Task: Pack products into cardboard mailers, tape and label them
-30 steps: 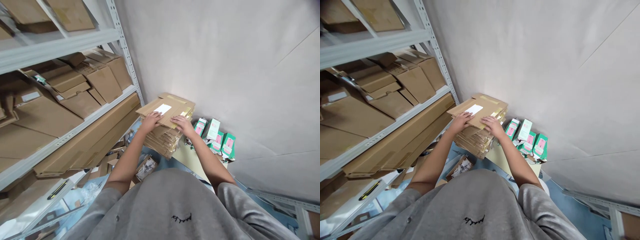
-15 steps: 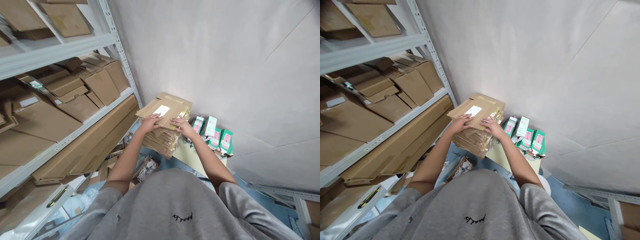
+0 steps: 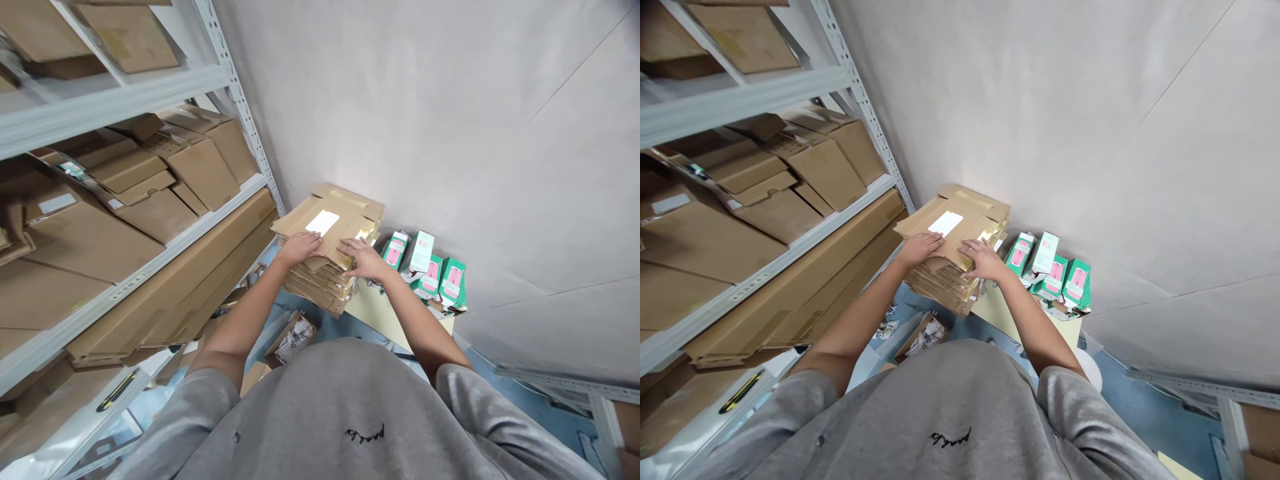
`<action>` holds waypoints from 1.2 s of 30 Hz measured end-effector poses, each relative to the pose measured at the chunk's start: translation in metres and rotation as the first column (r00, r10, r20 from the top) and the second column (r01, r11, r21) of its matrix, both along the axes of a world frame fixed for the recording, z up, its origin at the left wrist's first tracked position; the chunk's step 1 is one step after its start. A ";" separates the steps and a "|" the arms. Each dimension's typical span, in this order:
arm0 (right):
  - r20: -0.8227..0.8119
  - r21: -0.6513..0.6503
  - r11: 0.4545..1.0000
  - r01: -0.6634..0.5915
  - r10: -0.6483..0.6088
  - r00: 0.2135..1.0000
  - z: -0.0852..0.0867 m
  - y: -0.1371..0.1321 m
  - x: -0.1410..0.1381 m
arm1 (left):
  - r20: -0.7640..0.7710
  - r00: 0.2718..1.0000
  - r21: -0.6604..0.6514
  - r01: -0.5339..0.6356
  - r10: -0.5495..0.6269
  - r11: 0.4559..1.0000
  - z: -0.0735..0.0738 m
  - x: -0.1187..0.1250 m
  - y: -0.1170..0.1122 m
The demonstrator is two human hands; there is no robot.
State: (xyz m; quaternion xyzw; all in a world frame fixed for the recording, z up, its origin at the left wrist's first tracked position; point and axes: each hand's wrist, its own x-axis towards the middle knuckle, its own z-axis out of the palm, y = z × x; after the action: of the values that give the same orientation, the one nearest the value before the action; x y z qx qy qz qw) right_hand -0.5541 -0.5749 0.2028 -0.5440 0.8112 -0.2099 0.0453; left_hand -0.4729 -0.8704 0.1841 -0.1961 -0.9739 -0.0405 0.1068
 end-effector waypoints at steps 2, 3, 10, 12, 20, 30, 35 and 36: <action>-0.030 -0.025 0.999 0.021 -0.021 0.999 0.005 -0.004 0.003 | -0.026 0.999 0.051 -0.028 0.030 0.998 0.004 0.002 0.000; -0.049 -0.045 0.999 0.030 -0.033 0.998 0.008 -0.007 0.004 | -0.033 0.998 0.083 -0.041 0.044 0.996 0.006 0.002 0.001; -0.144 -0.192 0.981 -0.016 -0.013 0.989 0.008 -0.023 0.006 | -0.050 0.998 0.173 -0.030 0.039 0.984 0.019 -0.001 0.011; -0.146 -0.227 0.974 -0.026 -0.008 0.989 0.009 -0.023 0.008 | -0.035 0.998 0.171 -0.041 0.048 0.984 0.021 -0.005 0.012; -0.195 -0.380 0.920 0.090 -0.176 0.965 0.041 -0.003 0.014 | -0.172 0.977 0.331 -0.066 0.129 0.941 0.035 -0.005 0.016; -0.016 -0.634 0.595 0.494 -0.649 0.760 0.068 0.029 -0.005 | -0.317 0.937 0.664 0.107 0.148 0.740 0.084 0.038 0.017; 0.028 -0.726 0.391 0.566 -0.806 0.592 0.076 0.066 0.000 | -0.277 0.959 0.744 0.174 0.060 0.645 0.099 0.039 0.026; 0.038 -0.742 0.347 0.574 -0.833 0.553 0.076 0.077 0.002 | -0.287 0.958 0.759 0.210 0.028 0.617 0.100 0.037 0.029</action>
State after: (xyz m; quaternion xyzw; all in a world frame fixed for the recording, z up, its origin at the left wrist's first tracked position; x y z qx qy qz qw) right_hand -0.5519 -0.4981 0.2783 -0.1337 0.8199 -0.3889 -0.3984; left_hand -0.4357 -0.8411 0.2841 -0.1832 -0.8233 -0.4381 0.3109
